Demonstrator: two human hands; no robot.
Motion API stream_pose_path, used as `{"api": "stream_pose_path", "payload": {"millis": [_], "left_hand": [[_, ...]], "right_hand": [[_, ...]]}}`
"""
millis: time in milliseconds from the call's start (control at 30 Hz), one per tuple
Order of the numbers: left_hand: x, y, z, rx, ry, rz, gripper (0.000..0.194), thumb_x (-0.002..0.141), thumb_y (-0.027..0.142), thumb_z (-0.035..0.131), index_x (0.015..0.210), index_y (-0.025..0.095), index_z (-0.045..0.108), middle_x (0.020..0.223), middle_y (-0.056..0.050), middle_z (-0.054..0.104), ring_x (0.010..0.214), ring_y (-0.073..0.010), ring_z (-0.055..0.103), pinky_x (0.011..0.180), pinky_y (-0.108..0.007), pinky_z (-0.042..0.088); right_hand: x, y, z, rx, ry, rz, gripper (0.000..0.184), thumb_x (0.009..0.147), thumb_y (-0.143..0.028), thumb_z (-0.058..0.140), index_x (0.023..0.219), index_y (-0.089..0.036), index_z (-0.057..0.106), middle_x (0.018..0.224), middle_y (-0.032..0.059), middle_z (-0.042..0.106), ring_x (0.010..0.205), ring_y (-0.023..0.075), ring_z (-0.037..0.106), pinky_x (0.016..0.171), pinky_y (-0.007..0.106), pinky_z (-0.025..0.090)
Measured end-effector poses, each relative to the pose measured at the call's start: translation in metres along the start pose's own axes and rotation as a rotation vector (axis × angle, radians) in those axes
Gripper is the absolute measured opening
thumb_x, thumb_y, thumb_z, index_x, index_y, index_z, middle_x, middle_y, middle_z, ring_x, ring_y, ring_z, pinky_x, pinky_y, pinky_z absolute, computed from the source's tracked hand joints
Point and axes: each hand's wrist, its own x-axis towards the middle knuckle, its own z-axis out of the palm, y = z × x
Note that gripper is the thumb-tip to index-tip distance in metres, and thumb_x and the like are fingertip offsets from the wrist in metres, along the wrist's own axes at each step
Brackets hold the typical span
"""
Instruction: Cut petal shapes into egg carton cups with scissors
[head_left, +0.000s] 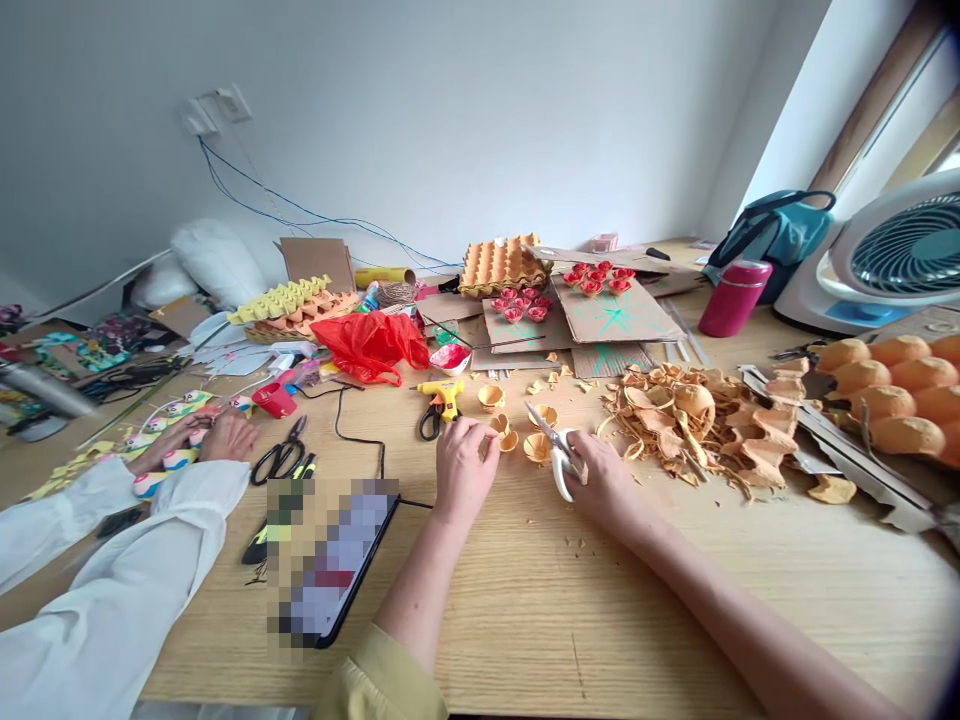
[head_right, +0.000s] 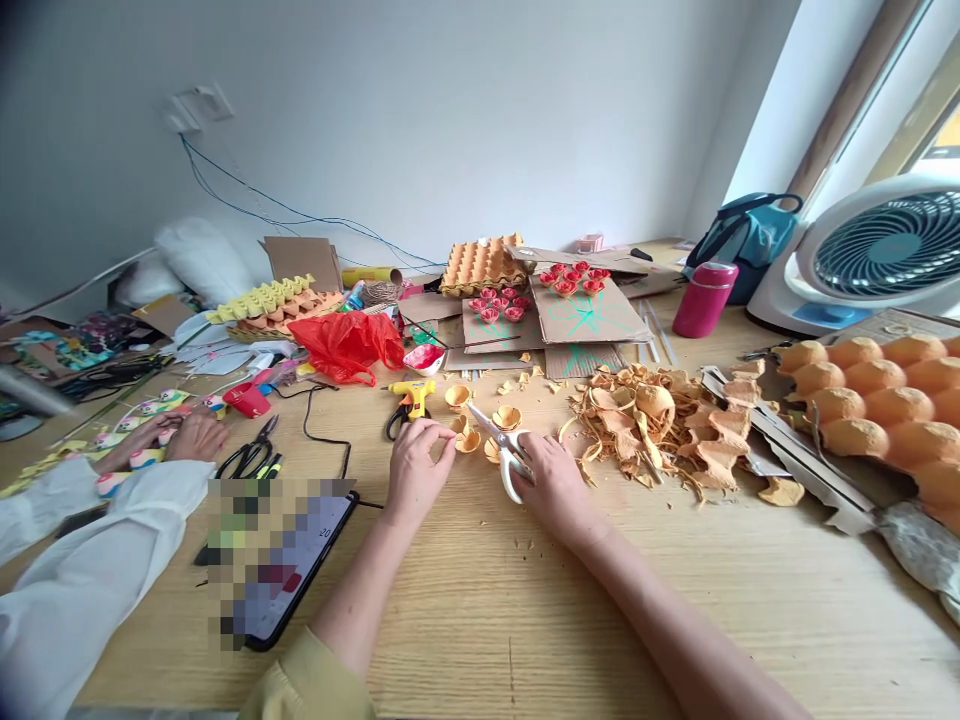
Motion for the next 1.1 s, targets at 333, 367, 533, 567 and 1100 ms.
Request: {"api": "stream_pose_path", "payload": {"millis": [333,367,533,567,1100], "left_hand": [[0.002,0.003,0.003,-0.468,0.035,-0.328,0.009,0.076,0.014,0.064,0.072,0.022,0.065,0.082,-0.003,0.061,0.088,-0.0206,0.056,0.088,-0.035,0.042],[0.003,0.002,0.004,-0.532,0.04,-0.386,0.008,0.074,0.015,0.065,0.071,0.022,0.065,0.082,-0.002,0.062,0.085,-0.0198,0.056,0.086,-0.034,0.042],[0.005,-0.007,0.013,-0.7,0.027,-0.579,0.013,0.075,0.03,0.066,0.076,0.018,0.068,0.079,-0.004,0.068,0.071,-0.0164,0.06,0.069,-0.029,0.046],[0.005,-0.009,0.014,-0.733,0.022,-0.61,0.016,0.075,0.033,0.065,0.078,0.017,0.068,0.078,-0.005,0.069,0.071,-0.0164,0.061,0.069,-0.029,0.047],[0.004,-0.007,0.01,-0.661,0.022,-0.566,0.01,0.074,0.029,0.07,0.075,0.019,0.07,0.081,-0.003,0.067,0.079,-0.017,0.06,0.076,-0.03,0.048]], "right_hand": [[0.013,-0.007,0.002,0.485,0.089,0.219,0.019,0.069,-0.028,0.073,0.079,-0.024,0.058,0.071,0.0,0.06,0.072,0.0203,0.053,0.071,0.034,0.042],[0.013,-0.008,-0.003,0.577,0.106,0.259,0.02,0.071,-0.032,0.072,0.083,-0.025,0.058,0.073,-0.0005,0.061,0.07,0.0192,0.054,0.068,0.033,0.043],[0.018,-0.012,-0.032,1.034,0.149,0.404,0.022,0.076,-0.043,0.068,0.08,-0.025,0.056,0.078,-0.0012,0.063,0.064,0.0149,0.054,0.058,0.03,0.048],[0.018,-0.013,-0.036,1.105,0.151,0.425,0.022,0.074,-0.041,0.071,0.08,-0.025,0.057,0.077,-0.0021,0.063,0.062,0.0136,0.053,0.056,0.029,0.048],[0.011,-0.001,-0.043,1.105,0.322,0.554,0.023,0.068,-0.032,0.08,0.081,-0.028,0.061,0.086,-0.0019,0.066,0.072,0.0174,0.061,0.059,0.032,0.053]]}}
